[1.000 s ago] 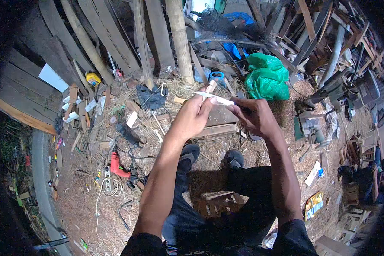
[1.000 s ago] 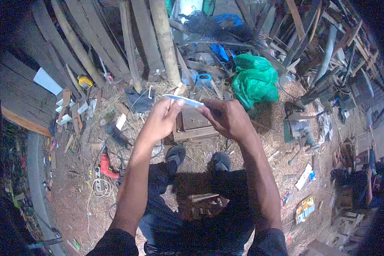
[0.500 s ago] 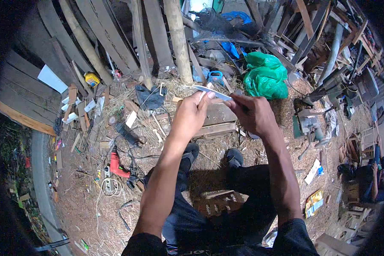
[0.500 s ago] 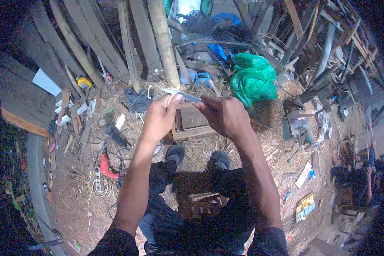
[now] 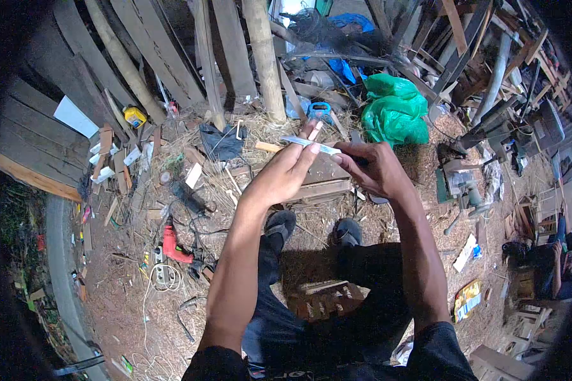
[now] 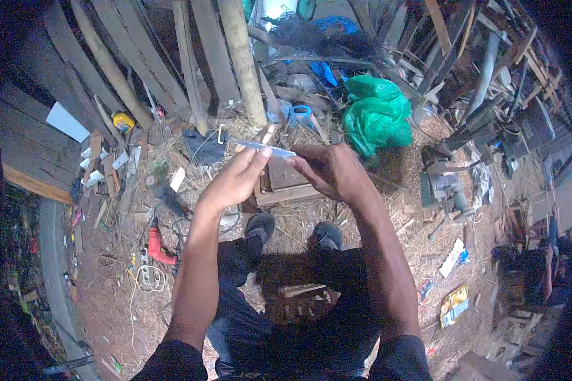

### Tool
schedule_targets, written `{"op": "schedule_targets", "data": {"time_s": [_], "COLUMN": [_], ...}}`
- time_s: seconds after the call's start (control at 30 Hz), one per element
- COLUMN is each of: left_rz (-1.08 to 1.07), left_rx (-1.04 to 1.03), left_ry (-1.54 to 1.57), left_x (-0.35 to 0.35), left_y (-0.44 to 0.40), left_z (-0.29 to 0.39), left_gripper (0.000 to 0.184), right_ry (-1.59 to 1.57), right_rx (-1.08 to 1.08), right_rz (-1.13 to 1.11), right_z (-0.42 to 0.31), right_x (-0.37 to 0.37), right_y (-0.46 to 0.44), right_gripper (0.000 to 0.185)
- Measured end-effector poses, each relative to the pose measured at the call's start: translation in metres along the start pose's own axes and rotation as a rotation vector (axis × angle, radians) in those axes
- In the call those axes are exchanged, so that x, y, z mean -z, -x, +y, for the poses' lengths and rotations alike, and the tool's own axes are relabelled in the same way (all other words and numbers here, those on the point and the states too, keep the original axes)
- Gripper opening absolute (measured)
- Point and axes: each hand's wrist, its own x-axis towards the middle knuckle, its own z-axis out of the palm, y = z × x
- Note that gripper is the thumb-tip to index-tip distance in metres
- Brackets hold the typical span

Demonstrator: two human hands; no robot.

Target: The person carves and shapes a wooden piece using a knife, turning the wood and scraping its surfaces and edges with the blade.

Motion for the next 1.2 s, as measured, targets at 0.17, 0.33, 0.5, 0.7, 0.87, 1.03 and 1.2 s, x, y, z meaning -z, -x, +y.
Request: {"op": "schedule_targets", "data": {"time_s": [0.17, 0.33, 0.5, 0.7, 0.87, 1.03, 1.2], "left_rz": [-0.081, -0.022, -0.09, -0.009, -0.075, 0.022, 0.119], "left_rx": [-0.022, 0.147, 0.159, 0.157, 0.295, 0.154, 0.045], "left_ry": [0.0, 0.184, 0.509, 0.656, 0.7, 0.403, 0.169], "left_x": [0.004, 0.0, 0.003, 0.0, 0.003, -0.009, -0.013], "left_y": [-0.002, -0.002, -0.001, -0.003, -0.003, 0.002, 0.001], "left_z": [0.007, 0.0, -0.006, 0.006, 0.013, 0.012, 0.008], "left_gripper": [0.055, 0.041, 0.023, 0.018, 0.026, 0.043, 0.049], "right_ry": [-0.054, -0.059, -0.182, -0.192, -0.172, -0.215, -0.207], "right_rx": [0.068, -0.02, 0.045, 0.031, 0.084, 0.007, 0.042], "right_rz": [0.022, 0.002, 0.044, -0.074, -0.069, -0.057, -0.023], "right_z": [0.006, 0.004, 0.007, 0.002, 0.002, -0.007, -0.008], "right_x": [-0.002, -0.003, -0.004, -0.004, -0.005, 0.002, 0.004], "right_y": [-0.001, -0.002, -0.003, 0.0, -0.001, -0.001, 0.0], "right_gripper": [0.027, 0.029, 0.029, 0.03, 0.031, 0.03, 0.029]}}
